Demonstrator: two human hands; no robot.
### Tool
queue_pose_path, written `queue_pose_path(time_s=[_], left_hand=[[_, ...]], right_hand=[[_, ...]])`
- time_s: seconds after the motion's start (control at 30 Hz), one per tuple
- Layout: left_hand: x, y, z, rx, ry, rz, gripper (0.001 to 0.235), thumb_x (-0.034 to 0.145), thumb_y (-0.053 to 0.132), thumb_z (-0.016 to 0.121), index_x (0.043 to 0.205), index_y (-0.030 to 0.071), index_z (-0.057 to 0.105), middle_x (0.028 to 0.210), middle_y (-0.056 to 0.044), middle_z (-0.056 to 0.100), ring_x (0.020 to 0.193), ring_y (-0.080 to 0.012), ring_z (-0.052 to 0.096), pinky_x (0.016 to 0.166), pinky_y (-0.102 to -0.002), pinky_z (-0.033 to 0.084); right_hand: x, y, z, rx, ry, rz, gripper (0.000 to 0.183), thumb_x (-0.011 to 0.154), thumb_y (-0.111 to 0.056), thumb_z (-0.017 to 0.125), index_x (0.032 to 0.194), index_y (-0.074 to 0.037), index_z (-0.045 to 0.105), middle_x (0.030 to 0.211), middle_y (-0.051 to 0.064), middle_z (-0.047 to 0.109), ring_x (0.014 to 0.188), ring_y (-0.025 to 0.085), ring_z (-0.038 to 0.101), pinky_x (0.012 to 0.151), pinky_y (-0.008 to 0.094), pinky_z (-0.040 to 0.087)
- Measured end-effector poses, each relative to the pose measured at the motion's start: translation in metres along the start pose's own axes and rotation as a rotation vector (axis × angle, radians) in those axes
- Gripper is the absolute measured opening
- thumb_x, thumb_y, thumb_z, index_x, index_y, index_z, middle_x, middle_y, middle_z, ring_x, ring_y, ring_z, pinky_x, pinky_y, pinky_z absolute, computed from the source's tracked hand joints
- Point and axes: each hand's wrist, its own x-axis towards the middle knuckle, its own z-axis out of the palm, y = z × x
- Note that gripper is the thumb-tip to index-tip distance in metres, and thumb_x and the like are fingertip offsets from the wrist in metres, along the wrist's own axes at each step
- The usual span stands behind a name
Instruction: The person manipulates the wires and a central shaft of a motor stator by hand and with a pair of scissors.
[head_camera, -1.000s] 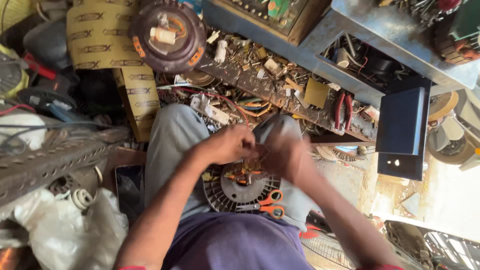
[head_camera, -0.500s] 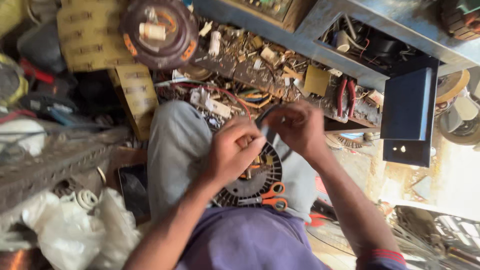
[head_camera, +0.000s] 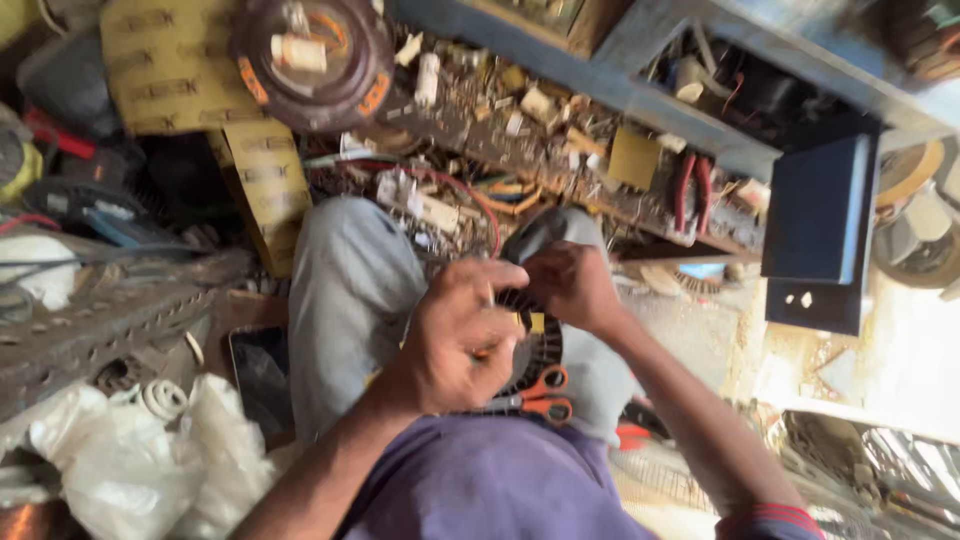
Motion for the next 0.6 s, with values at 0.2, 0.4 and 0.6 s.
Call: queue_pose_path(time_s=[0.2, 0.4, 0.6], left_hand=[[0.011, -0.095, 0.020, -0.020, -0.475, -0.397, 0.021, 0.080, 0.021, 0.085, 0.087, 0.006, 0.073, 0.090, -0.009, 0.073, 0.087, -0.0255, 0.072, 0.078, -0.037, 0.054], [-0.023, -0.033, 0.014, -0.451, -0.141, -0.594, 0.012, 0.096, 0.018, 0.065, 0.102, 0.008, 0.065, 0.113, -0.005, 0.068, 0.093, -0.0203, 0.074, 0.088, -0.032, 0.059], [0.001, -0.006, -0.001, -0.140, 0.071, -0.015, 0.007, 0.084, 0.010, 0.066, 0.087, 0.004, 0.068, 0.124, -0.017, 0.061, 0.104, -0.0334, 0.065, 0.088, -0.039, 0.052]], right_hand=[[-0.001, -0.013, -0.005, -0.243, 0.059, -0.053, 0.010, 0.079, -0.018, 0.081, 0.085, -0.013, 0.076, 0.072, 0.008, 0.069, 0.059, 0.028, 0.065, 0.051, 0.041, 0.049], [-0.070, -0.031, -0.019, 0.006, -0.098, -0.252, 0.013, 0.085, -0.012, 0.072, 0.093, -0.021, 0.077, 0.080, 0.002, 0.071, 0.069, 0.021, 0.067, 0.058, 0.038, 0.054], [-0.003, 0.000, 0.008, 0.063, 0.091, 0.036, 0.016, 0.077, -0.013, 0.079, 0.093, -0.012, 0.077, 0.078, 0.007, 0.066, 0.066, 0.025, 0.067, 0.057, 0.038, 0.053]])
